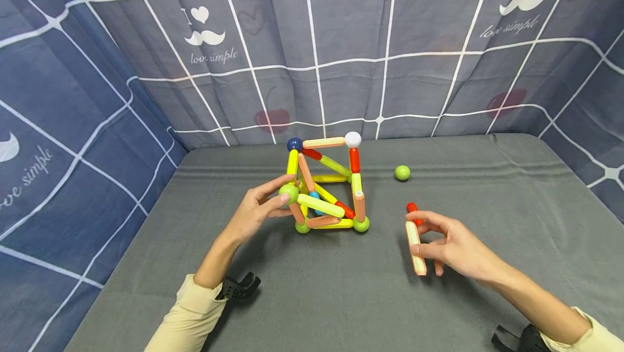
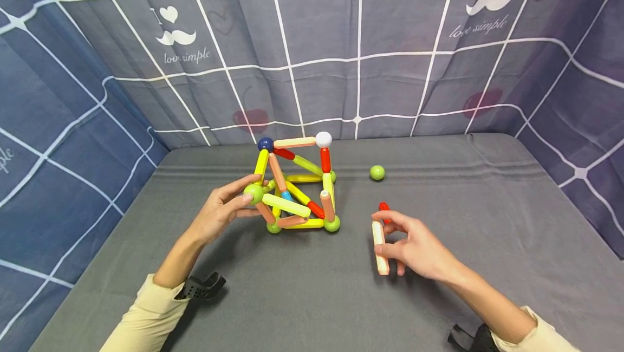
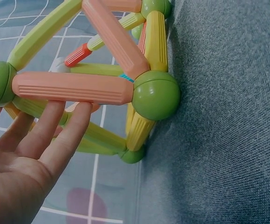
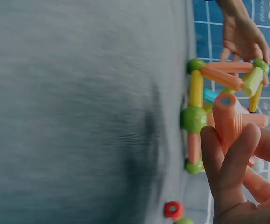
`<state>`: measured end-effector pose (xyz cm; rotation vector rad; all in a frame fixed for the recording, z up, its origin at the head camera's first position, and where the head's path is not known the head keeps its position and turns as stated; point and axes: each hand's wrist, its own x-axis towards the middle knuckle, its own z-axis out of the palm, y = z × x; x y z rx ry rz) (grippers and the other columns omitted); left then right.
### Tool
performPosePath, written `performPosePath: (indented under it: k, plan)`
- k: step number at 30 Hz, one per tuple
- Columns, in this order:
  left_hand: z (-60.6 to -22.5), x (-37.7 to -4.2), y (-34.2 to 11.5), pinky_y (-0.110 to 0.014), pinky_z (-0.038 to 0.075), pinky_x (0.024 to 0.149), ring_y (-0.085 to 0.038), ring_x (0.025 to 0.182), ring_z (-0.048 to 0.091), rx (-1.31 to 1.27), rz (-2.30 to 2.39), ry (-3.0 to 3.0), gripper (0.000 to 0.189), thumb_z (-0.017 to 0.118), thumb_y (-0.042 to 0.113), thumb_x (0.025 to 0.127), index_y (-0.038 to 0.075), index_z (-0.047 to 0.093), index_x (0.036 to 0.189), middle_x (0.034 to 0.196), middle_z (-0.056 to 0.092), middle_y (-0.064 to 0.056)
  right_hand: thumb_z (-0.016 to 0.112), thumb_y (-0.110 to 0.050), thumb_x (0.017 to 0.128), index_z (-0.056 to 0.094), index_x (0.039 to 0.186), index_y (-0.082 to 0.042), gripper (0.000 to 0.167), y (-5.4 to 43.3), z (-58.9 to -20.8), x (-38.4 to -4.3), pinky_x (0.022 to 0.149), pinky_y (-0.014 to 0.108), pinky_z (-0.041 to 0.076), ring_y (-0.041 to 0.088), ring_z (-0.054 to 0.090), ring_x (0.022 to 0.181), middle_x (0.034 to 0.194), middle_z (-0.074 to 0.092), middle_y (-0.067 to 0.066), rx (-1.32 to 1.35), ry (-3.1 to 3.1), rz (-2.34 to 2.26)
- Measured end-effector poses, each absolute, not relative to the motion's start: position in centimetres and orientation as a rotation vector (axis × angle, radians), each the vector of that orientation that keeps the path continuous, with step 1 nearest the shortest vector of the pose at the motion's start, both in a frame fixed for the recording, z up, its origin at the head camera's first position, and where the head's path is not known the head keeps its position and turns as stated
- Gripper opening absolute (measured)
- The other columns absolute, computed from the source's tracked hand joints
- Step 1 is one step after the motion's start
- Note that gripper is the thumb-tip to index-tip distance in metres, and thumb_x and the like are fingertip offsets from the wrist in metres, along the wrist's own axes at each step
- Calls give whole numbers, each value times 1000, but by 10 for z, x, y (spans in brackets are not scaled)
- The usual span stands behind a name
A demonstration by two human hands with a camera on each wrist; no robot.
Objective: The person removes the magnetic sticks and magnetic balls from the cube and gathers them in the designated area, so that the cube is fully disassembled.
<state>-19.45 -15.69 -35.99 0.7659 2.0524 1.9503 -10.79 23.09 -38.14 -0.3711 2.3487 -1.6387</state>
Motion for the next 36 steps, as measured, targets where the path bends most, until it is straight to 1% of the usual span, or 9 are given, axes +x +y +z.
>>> performPosePath:
  k: [4, 7, 11, 16, 22, 26, 31, 36]
  plan:
    - [-360, -195, -157, -44, 55, 87, -18, 110, 63, 763, 1958, 2044, 51, 56, 8, 100, -9, 40, 145, 143, 44, -27, 73, -11, 89, 49, 134, 2, 53, 237, -392, -101, 47, 37, 53, 25, 55, 44, 107, 55, 23, -379, 2339, -1602]
    - [-361, -195, -157, -44, 55, 87, -18, 110, 63, 765, 1962, 2045, 50, 56, 8, 100, -8, 41, 145, 143, 44, -27, 74, -10, 88, 50, 130, 3, 50, 239, -397, -100, 49, 36, 54, 22, 59, 52, 101, 55, 19, -351, 2335, -1597]
    - [-361, -194, -157, -45, 54, 87, -18, 110, 63, 767, 1956, 2050, 50, 56, 9, 100, -8, 42, 145, 144, 44, -27, 74, -7, 86, 53, 123, 4, 44, 239, -402, -102, 48, 34, 53, 17, 61, 60, 91, 58, 14, -366, 2395, -1556]
    - [-360, -194, -157, -48, 53, 88, -18, 110, 62, 775, 1947, 2047, 51, 56, 9, 100, -9, 40, 145, 144, 44, -28, 76, -9, 85, 56, 118, 2, 40, 237, -402, -104, 44, 32, 50, 14, 59, 60, 87, 59, 10, -382, 2477, -1475]
    - [-360, -194, -158, -45, 54, 88, -19, 111, 62, 770, 1941, 2050, 50, 56, 10, 100, -7, 41, 145, 144, 44, -27, 79, -13, 82, 60, 109, -1, 35, 239, -405, -104, 41, 31, 49, 12, 56, 59, 86, 58, 8, -374, 2545, -1417]
    - [-360, -193, -158, -44, 54, 88, -19, 112, 62, 761, 1942, 2044, 51, 56, 9, 100, -8, 40, 146, 144, 43, -28, 80, -14, 82, 61, 109, -1, 35, 242, -406, -103, 41, 31, 49, 11, 53, 58, 88, 54, 9, -351, 2549, -1403]
    - [-361, -193, -157, -43, 54, 87, -18, 110, 62, 772, 1950, 2048, 52, 55, 9, 100, -9, 39, 146, 144, 41, -30, 79, -14, 83, 61, 113, 0, 38, 243, -405, -102, 42, 32, 50, 12, 54, 59, 91, 52, 11, -334, 2548, -1405]
    - [-361, -193, -157, -44, 55, 87, -18, 110, 63, 779, 1962, 2046, 51, 55, 9, 100, -9, 40, 145, 145, 40, -32, 77, -11, 84, 58, 118, 2, 41, 245, -404, -102, 40, 33, 50, 15, 55, 51, 93, 52, 13, -354, 2537, -1406]
